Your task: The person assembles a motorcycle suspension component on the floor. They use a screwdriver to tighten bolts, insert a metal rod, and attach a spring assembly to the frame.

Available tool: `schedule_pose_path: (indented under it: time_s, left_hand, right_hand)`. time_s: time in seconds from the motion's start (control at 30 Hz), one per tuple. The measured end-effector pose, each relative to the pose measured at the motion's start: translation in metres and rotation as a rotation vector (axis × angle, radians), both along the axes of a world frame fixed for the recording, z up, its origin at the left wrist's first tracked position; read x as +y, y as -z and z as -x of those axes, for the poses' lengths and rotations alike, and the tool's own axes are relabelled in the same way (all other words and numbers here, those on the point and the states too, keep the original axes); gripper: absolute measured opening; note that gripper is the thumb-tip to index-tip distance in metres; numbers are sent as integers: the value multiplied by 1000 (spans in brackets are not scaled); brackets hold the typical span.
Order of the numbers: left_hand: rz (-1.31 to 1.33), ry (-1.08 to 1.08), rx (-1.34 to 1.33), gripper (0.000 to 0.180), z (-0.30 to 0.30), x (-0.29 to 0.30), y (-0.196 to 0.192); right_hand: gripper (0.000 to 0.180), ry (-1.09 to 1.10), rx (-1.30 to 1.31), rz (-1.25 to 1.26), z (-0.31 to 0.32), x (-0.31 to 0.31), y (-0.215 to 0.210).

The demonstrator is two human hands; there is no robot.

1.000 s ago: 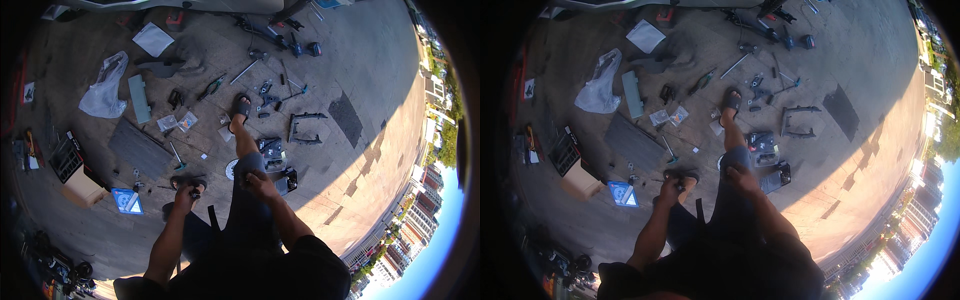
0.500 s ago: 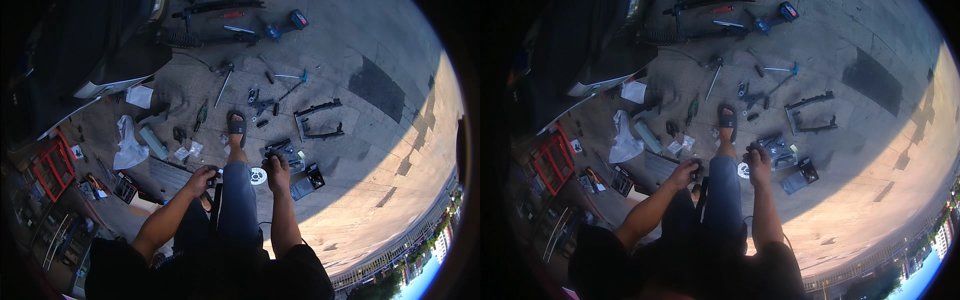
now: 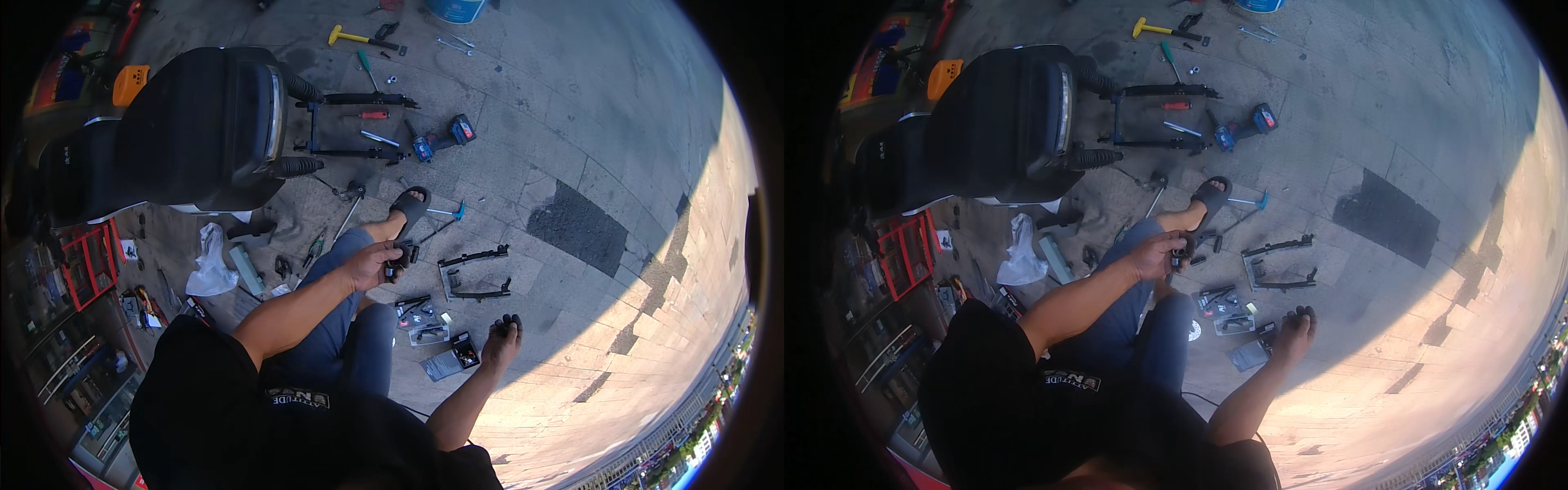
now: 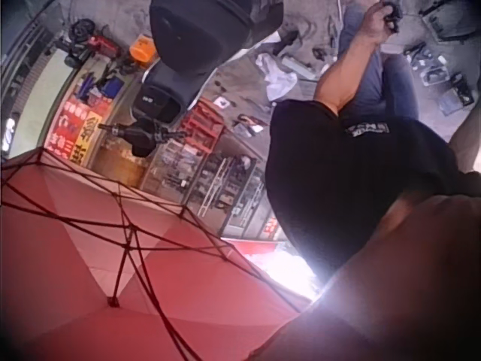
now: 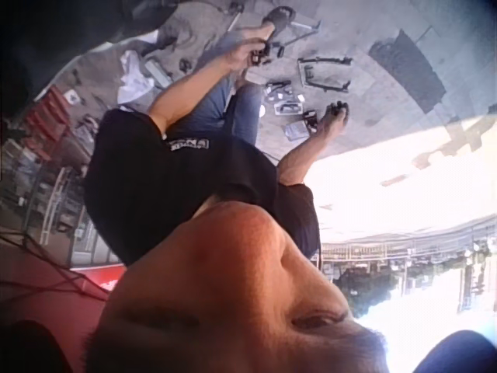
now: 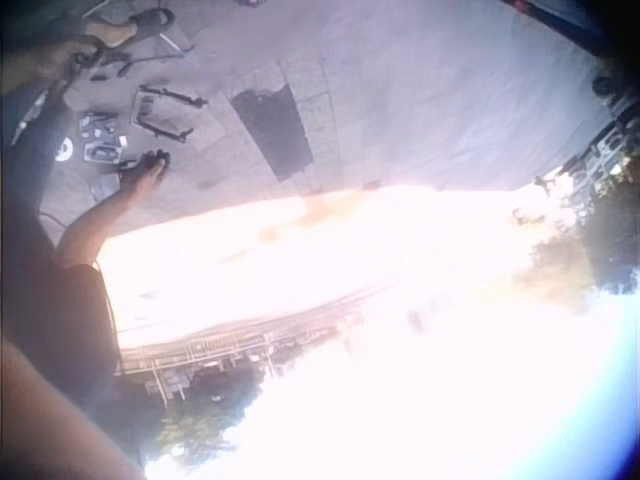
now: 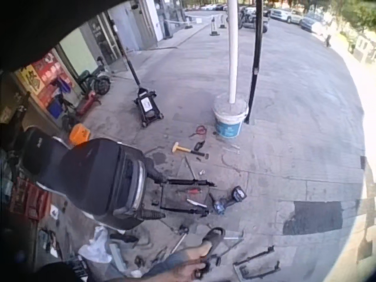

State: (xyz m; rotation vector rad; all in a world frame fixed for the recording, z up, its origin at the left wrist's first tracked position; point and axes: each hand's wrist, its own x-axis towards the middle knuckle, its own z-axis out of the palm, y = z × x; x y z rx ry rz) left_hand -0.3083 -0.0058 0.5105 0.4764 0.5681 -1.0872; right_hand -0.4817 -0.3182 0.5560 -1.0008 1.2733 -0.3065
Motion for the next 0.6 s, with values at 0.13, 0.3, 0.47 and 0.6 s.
schedule_pose_path:
  time_s: [0.13, 0.3, 0.47, 0.6]
  left_hand:
    - [7, 135, 150, 14, -27, -62, 11]
    - [18, 11, 217, 31, -142, -152, 54]
    - [241, -429, 110, 52, -285, -195, 80]
    - [237, -683, 133, 65, -325, -199, 65]
  right_hand:
    - [28, -53, 88, 92, -49, -95, -16]
    - [36, -377, 492, 83, -176, -236, 40]
    - [22, -1106, 749, -69, -355, -272, 118]
    - [20, -1287, 394, -186, -511, -232, 114]
